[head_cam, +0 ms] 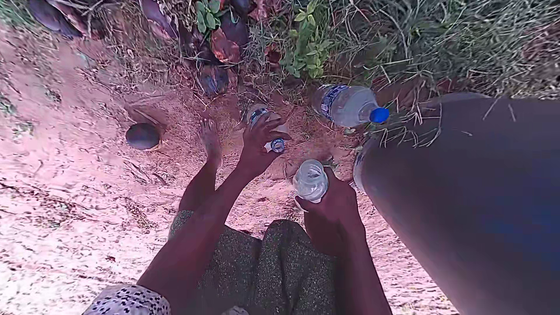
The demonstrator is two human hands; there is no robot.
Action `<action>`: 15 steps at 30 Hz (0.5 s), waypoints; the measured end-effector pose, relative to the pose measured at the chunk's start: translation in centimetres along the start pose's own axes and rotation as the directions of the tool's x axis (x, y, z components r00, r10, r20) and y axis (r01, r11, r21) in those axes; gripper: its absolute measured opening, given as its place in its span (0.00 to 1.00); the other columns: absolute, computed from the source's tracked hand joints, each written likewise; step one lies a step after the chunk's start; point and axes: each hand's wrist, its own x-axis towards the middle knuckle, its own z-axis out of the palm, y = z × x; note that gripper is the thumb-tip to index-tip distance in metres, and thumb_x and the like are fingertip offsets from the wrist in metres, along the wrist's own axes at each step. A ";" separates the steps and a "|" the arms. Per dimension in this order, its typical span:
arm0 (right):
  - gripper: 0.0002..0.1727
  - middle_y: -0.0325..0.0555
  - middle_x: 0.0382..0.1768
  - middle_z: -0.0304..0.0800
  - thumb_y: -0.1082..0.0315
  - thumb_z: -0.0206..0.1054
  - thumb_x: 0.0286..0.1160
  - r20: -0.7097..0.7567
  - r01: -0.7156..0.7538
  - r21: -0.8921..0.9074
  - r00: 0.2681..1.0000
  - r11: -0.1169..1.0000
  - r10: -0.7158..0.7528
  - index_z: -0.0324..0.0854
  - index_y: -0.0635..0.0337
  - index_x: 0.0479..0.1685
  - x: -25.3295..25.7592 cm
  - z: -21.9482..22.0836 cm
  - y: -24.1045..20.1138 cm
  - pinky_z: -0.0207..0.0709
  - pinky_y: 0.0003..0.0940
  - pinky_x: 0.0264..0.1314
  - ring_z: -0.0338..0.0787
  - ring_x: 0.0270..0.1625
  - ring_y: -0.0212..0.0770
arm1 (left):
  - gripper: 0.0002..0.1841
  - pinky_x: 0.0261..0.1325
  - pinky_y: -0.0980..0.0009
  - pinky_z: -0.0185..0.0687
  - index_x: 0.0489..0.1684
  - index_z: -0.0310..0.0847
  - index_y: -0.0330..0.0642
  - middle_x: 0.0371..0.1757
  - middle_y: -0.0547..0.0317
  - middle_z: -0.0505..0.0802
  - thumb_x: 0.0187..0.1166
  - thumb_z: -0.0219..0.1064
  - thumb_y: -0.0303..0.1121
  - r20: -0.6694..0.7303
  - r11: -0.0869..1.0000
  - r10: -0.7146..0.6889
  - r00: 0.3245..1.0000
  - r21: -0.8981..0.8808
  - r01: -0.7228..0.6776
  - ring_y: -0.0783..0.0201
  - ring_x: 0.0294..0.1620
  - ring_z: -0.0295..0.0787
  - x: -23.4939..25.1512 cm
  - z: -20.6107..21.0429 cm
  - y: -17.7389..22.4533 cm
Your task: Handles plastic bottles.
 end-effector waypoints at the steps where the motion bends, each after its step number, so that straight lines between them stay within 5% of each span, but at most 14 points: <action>1: 0.54 0.46 0.38 0.95 0.19 0.71 0.37 0.023 0.005 -0.009 1.000 1.000 -0.005 0.82 0.52 0.63 0.0 0.1 -0.3 0.83 0.59 0.37 0.95 0.40 0.48 | 0.14 0.91 0.31 0.30 0.55 0.94 0.57 0.80 0.68 0.84 0.71 0.79 0.40 0.009 1.000 -0.001 1.000 -0.006 0.001 0.53 0.94 0.54 0.1 0.1 -0.1; 7: 0.54 0.47 0.37 0.95 0.20 0.72 0.36 0.125 0.004 -0.040 0.992 0.999 0.001 0.83 0.53 0.63 0.2 0.6 -2.5 0.83 0.60 0.35 0.95 0.39 0.49 | 0.14 0.90 0.30 0.27 0.56 0.94 0.58 0.83 0.62 0.80 0.74 0.76 0.42 0.063 1.000 -0.013 0.998 0.007 0.013 0.50 0.94 0.52 -0.2 0.3 -1.1; 15: 0.56 0.47 0.39 0.95 0.19 0.71 0.36 0.268 -0.108 -0.154 0.952 0.982 0.146 0.80 0.52 0.66 1.2 0.8 -3.4 0.84 0.61 0.41 0.95 0.44 0.51 | 0.13 0.90 0.30 0.28 0.55 0.95 0.60 0.83 0.66 0.81 0.75 0.72 0.38 0.123 0.998 -0.064 0.990 0.006 0.063 0.49 0.95 0.50 -0.2 0.9 -1.5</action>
